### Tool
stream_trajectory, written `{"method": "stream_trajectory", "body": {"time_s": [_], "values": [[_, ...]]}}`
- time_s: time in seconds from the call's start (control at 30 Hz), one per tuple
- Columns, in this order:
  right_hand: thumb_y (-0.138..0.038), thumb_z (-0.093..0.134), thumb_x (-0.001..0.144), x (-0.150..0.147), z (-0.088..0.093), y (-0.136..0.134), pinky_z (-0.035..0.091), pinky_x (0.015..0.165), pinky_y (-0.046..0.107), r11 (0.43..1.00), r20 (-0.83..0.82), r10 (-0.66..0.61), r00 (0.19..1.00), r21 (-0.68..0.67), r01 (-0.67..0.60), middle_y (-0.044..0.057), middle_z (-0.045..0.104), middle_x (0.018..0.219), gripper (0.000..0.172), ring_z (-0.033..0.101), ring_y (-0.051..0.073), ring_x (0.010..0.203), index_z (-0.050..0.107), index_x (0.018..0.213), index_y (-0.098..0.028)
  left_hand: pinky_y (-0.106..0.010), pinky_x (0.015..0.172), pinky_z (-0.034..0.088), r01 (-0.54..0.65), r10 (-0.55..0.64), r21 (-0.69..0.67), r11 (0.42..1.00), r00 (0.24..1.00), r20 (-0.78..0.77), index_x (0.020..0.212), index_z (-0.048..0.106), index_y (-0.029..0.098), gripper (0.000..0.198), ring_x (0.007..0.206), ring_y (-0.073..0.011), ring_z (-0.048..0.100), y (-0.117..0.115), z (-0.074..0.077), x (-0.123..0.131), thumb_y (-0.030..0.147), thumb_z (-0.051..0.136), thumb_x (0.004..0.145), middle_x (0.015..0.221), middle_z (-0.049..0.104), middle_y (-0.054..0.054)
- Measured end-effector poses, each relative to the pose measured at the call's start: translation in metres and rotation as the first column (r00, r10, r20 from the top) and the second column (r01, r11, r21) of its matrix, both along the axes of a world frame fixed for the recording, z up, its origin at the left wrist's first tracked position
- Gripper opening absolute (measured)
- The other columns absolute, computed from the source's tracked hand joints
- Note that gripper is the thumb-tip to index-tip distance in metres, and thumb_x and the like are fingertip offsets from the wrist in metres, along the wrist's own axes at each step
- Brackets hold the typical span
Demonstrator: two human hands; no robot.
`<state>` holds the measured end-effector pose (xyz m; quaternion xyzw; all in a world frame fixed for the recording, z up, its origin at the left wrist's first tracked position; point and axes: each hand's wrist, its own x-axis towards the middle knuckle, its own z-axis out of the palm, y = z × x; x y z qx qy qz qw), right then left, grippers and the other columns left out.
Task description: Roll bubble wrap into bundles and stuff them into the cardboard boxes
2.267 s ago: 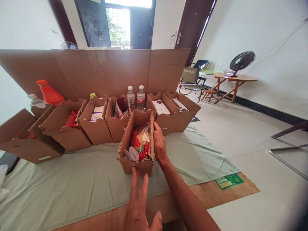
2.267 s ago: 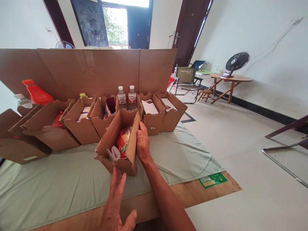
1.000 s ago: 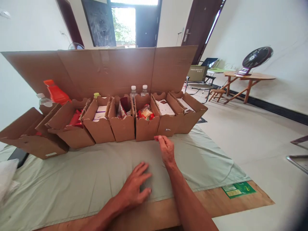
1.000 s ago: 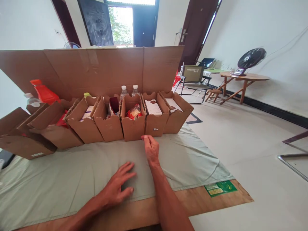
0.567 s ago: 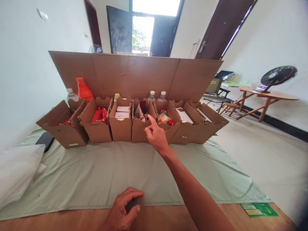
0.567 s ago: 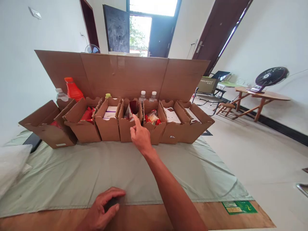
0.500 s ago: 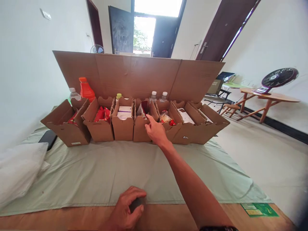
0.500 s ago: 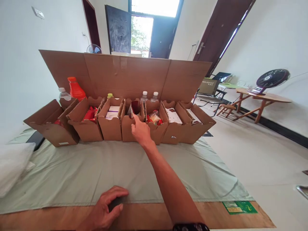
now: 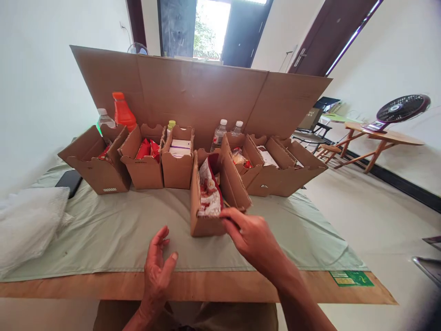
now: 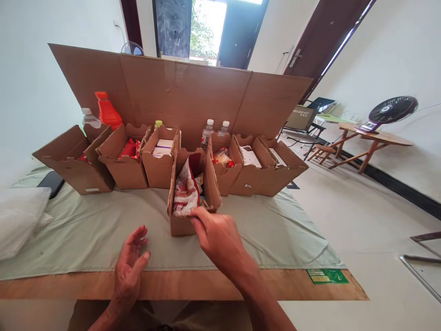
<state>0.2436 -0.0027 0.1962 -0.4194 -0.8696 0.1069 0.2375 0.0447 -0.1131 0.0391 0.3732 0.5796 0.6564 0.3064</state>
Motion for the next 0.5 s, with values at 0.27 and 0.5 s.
{"method": "stream_trajectory", "body": {"time_s": [0.27,0.5], "values": [[-0.037,0.064,0.095,0.106,0.007,-0.036,0.059,0.068,0.028,0.998,-0.232,-0.05,0.971,0.014,0.055,0.002,0.078,0.092,0.017,0.074,0.021,0.079,0.074,0.106,-0.029,-0.05,0.115,0.038,0.027,-0.017,0.088,0.996,0.994,-0.109,0.15,0.044,0.029,0.063,0.145,-0.0328,0.042,0.01,0.019,-0.001,0.036,0.065,0.091,0.159,0.043,-0.011],[-0.043,0.06,0.099,0.112,-0.063,-0.062,0.058,0.092,0.039,0.962,-0.556,-0.274,0.785,-0.145,0.233,0.011,0.06,0.143,0.065,0.069,0.027,0.114,0.034,0.157,-0.03,-0.049,0.12,0.031,0.111,-0.082,0.181,0.977,0.983,-0.161,0.155,0.035,0.035,0.076,0.152,-0.031,0.031,0.063,0.041,0.006,0.033,0.069,0.088,0.165,0.035,-0.007]]}}
